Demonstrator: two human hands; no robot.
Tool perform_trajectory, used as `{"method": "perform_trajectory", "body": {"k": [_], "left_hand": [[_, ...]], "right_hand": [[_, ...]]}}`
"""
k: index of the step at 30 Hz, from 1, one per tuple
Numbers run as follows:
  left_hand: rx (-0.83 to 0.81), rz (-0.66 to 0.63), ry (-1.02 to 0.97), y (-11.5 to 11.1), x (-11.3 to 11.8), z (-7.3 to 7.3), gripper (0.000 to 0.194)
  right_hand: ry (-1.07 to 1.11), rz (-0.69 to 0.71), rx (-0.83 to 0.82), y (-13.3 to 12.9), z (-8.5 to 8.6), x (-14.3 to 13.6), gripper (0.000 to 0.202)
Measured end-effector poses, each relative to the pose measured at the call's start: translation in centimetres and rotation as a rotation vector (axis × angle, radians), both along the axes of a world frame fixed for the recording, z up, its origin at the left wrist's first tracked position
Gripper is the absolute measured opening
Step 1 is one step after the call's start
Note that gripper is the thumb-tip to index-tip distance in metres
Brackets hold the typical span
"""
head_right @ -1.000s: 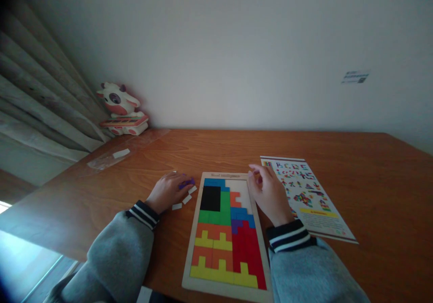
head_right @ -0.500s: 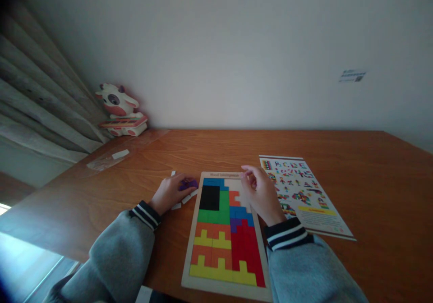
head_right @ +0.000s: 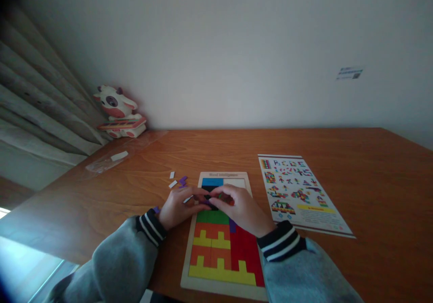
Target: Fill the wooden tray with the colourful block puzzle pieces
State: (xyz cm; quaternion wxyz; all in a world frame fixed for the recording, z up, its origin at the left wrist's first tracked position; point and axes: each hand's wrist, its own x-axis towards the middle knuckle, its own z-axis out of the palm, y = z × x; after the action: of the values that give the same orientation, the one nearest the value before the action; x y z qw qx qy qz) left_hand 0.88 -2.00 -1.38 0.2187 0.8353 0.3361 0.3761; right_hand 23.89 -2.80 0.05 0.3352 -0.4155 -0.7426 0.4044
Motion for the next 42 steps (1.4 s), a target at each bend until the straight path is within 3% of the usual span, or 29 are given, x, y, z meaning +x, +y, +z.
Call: {"method": "perform_trajectory", "body": {"k": [6,12,17,22,29,36,42], "left_hand": [[0.001,-0.003,0.034,-0.4,0.2,0.2,0.034],[0.036,-0.08,0.13,-0.1,0.2,0.3,0.039],[0.081,-0.159,0.249,0.0,0.4,0.8,0.035],[0.077,-0.209,0.321,-0.1,0.4,1.0,0.034],[0.055,-0.201,0.347,0.1,0.3,0.6,0.029],[0.048,-0.193,0.343,0.1,0.3,0.7,0.027],[0.058,-0.194,0.349,0.0,0.4,0.7,0.026]], "right_hand": [[-0.073,0.05,0.009,0.0,0.5,0.4,0.023],[-0.13,0.035,0.082,0.2,-0.2,0.2,0.013],[-0.102,-0.074,-0.054,1.2,-0.9,3.3,0.023],[-0.22,-0.075,-0.185,1.6,-1.1,6.5,0.026],[-0.268,-0.086,-0.163,1.4,-0.6,7.1,0.028],[-0.298,-0.078,-0.053,1.5,-1.7,8.1,0.027],[-0.301,-0.072,-0.05,1.5,-1.8,7.8,0.027]]}}
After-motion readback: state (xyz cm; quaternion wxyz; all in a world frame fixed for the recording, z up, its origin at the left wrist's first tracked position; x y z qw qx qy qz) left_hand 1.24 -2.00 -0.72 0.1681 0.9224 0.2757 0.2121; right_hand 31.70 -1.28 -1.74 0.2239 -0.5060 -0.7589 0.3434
